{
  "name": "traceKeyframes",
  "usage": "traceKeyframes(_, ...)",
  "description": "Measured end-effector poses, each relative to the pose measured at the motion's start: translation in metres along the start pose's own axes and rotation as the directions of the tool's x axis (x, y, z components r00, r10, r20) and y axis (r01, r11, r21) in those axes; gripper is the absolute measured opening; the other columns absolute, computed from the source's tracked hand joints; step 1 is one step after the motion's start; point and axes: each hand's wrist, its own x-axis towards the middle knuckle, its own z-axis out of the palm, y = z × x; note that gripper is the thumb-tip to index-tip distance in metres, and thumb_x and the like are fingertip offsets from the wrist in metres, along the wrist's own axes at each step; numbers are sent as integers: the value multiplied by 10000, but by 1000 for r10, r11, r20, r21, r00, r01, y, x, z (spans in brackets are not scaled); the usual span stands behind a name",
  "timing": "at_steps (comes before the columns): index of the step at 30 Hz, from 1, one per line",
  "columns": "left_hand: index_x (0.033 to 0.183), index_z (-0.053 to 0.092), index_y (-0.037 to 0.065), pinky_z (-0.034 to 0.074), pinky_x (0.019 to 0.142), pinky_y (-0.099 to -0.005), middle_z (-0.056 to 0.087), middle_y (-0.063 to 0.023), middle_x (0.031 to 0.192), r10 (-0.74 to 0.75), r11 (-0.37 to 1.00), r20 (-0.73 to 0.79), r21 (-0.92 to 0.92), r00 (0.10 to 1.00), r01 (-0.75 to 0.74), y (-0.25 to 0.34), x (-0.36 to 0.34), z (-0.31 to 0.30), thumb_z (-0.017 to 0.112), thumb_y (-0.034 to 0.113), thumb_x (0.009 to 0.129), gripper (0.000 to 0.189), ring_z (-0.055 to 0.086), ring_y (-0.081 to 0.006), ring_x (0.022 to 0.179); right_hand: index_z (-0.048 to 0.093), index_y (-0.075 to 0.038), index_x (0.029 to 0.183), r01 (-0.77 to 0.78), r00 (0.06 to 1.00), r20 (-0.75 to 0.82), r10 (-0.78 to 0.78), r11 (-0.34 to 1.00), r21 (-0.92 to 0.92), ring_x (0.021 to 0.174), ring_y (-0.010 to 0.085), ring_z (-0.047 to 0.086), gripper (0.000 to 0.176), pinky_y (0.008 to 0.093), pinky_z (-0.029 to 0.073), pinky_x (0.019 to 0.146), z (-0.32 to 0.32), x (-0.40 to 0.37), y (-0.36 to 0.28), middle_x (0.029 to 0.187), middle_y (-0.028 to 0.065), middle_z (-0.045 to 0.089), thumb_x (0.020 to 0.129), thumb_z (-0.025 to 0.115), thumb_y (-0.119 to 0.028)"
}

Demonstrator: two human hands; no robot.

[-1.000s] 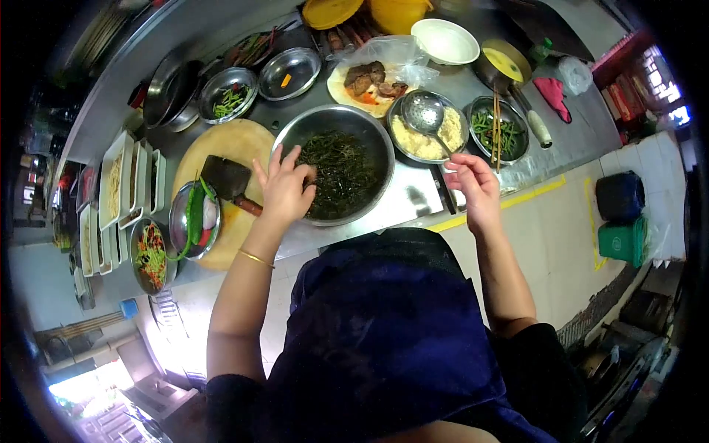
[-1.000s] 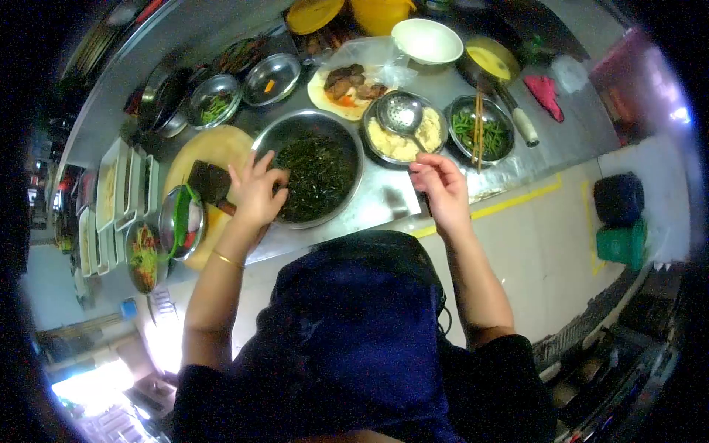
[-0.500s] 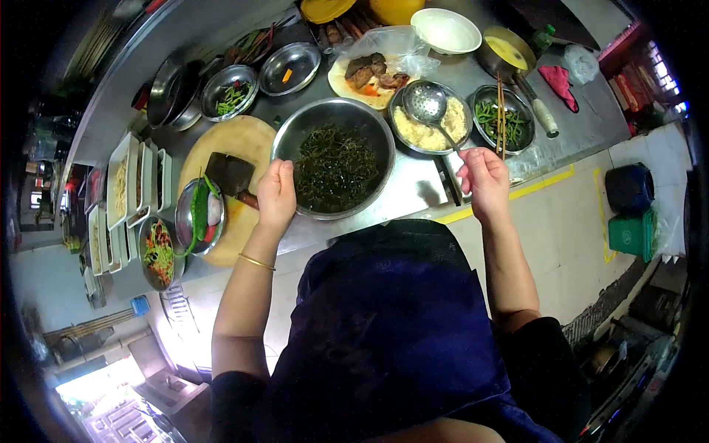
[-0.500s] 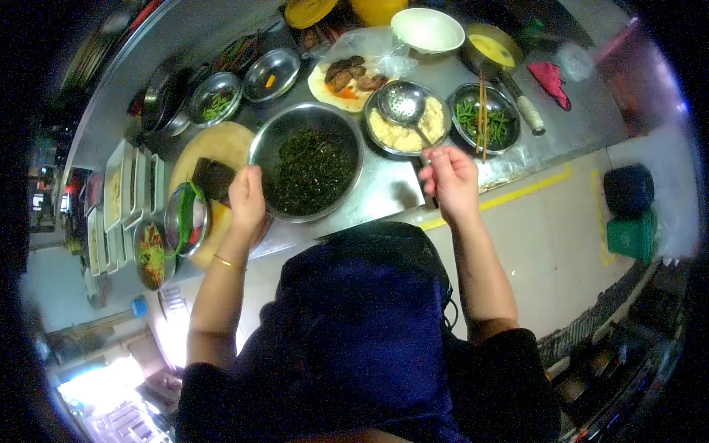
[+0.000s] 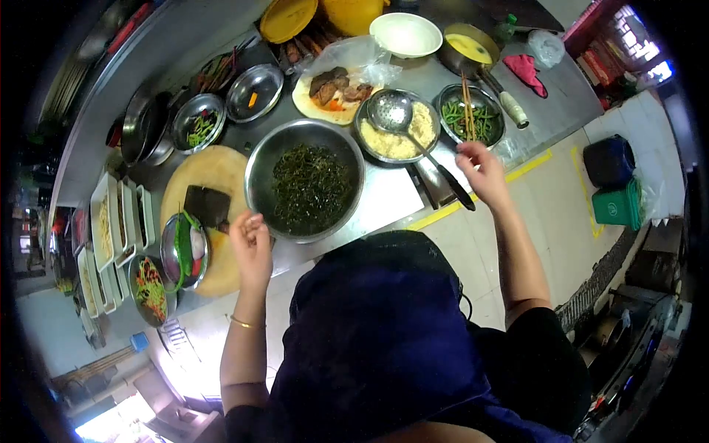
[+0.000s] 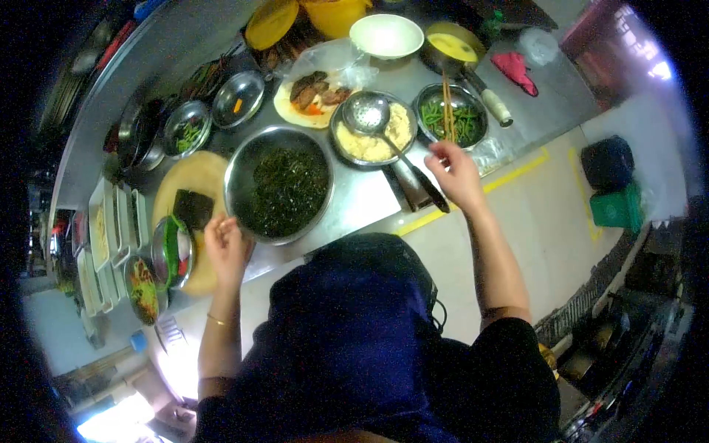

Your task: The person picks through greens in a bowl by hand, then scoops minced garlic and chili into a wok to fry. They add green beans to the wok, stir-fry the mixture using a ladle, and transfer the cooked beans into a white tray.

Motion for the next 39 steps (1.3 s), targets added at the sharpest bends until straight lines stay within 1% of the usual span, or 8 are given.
traceKeyframes(5, 1098, 576, 10, 496, 708, -233, 641, -63, 955, 104, 990, 319, 54, 942, -128, 36, -6, 36, 568, 24, 909, 190, 602, -100, 821, 574, -43, 1079, -489, 779, 591, 209, 792, 365, 804, 180, 636, 304, 302, 522, 712, 15, 13, 45, 960, 120, 664, 886, 629, -271)
traceKeyframes(10, 1056, 612, 25, 471, 671, -206, 632, -20, 835, 76, 995, 549, 14, 832, -101, 44, -9, 66, 591, 28, 895, 162, 578, -62, 753, 514, -36, 1208, -713, 620, 763, 184, 537, 450, 556, 122, 573, 347, 242, 471, 494, 33, 19, 31, 788, 85, 643, 883, 573, -145)
traceKeyframes(16, 1072, 610, 20, 472, 675, -205, 635, -14, 834, -98, 990, 661, -10, 744, 138, 50, -18, 82, 586, 49, 899, 177, 576, -55, 751, 542, -53, 1198, -542, 819, 487, 305, 691, 478, 496, 79, 487, 369, 220, 402, 451, 25, 3, -8, 667, 2, 530, 829, 527, -48)
traceKeyframes(22, 1155, 583, 20, 485, 751, -233, 656, -53, 921, -177, 977, 729, 48, 661, 208, 55, -16, 99, 591, 79, 900, 263, 600, -84, 812, 525, -35, 1236, -110, 981, 151, 125, 988, -109, 666, 248, 615, 455, 361, 497, 610, 2, -13, -2, 825, 160, 615, 791, 587, -105)
traceKeyframes(24, 1278, 487, 23, 478, 806, -247, 622, -98, 1065, -194, 954, 778, 9, 598, 299, 50, -15, 111, 583, 78, 901, 393, 596, -120, 918, 526, -55, 1249, 133, 991, 39, -127, 943, -306, 729, 297, 628, 463, 387, 504, 647, 3, -18, 4, 870, 175, 630, 794, 589, -104)
traceKeyframes(28, 1479, 97, 7, 410, 1008, -392, 343, -224, 1437, -224, 883, 776, -94, 590, 459, 45, -10, 158, 535, 90, 914, 719, 467, -276, 1240, 478, -84, 1315, 6, 997, 72, 33, 878, -479, 846, 374, 619, 530, 436, 501, 736, 16, -23, -7, 959, 203, 621, 796, 581, -82)
traceKeyframes(31, 1477, -79, 24, 367, 1045, -454, 145, -233, 1520, -505, 550, 695, -198, 512, 811, 34, 19, 200, 540, 101, 903, 847, 350, -329, 1328, 464, -72, 1332, 53, 996, 84, -25, 935, -351, 750, 337, 616, 536, 409, 502, 680, 36, -26, -1, 889, 185, 625, 802, 547, -66)
traceKeyframes(39, 1478, 81, 54, 351, 1045, -469, 221, -178, 1496, -534, 559, 566, -320, 628, 765, 30, 48, 244, 505, 77, 898, 718, 272, -327, 1369, 461, -14, 1343, -439, 885, 320, 340, 838, 324, 522, 117, 532, 507, 262, 445, 492, 40, -23, -17, 722, 56, 578, 843, 523, -66)
